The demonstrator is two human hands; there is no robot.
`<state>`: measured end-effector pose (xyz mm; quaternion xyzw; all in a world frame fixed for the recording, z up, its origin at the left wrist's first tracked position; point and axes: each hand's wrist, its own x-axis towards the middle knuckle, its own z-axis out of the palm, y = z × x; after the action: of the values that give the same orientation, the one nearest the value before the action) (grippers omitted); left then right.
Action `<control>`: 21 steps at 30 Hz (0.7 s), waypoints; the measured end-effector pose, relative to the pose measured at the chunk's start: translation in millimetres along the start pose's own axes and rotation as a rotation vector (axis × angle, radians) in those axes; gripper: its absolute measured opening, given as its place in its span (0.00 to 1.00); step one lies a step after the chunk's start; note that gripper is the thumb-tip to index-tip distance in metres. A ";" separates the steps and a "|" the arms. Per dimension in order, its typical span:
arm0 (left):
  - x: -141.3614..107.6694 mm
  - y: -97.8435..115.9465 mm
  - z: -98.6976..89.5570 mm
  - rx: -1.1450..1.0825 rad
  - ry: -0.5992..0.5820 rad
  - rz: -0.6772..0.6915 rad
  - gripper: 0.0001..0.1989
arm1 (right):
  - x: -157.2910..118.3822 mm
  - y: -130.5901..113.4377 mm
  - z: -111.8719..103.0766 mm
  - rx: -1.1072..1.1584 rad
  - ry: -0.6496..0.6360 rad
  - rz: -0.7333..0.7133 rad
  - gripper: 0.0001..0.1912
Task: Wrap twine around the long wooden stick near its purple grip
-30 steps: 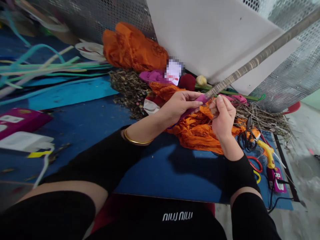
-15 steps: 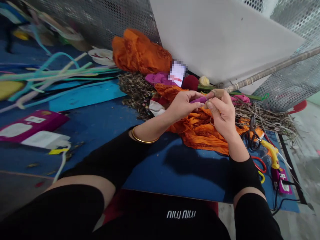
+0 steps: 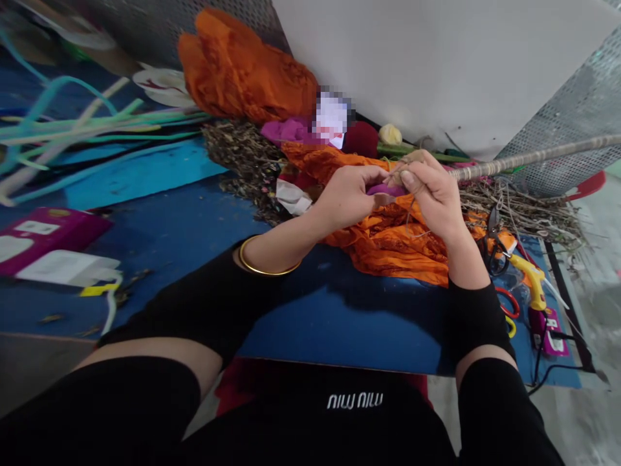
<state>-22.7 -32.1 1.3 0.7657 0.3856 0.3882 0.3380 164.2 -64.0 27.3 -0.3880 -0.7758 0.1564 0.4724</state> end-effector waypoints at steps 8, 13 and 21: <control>-5.7 2.9 2.2 0.124 0.059 0.063 0.12 | -0.7 -0.5 -0.5 -0.098 0.104 0.037 0.25; -2.7 1.5 -0.5 0.078 0.031 0.039 0.14 | -2.4 -4.0 -0.2 -0.112 0.152 -0.037 0.23; -5.8 2.6 1.4 0.146 0.029 0.081 0.14 | -0.6 -2.6 3.0 -0.138 0.140 0.010 0.25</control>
<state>-22.9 -38.5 0.8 0.7977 0.3864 0.3833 0.2597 160.7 -65.8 27.0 -0.4334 -0.7479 0.0776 0.4968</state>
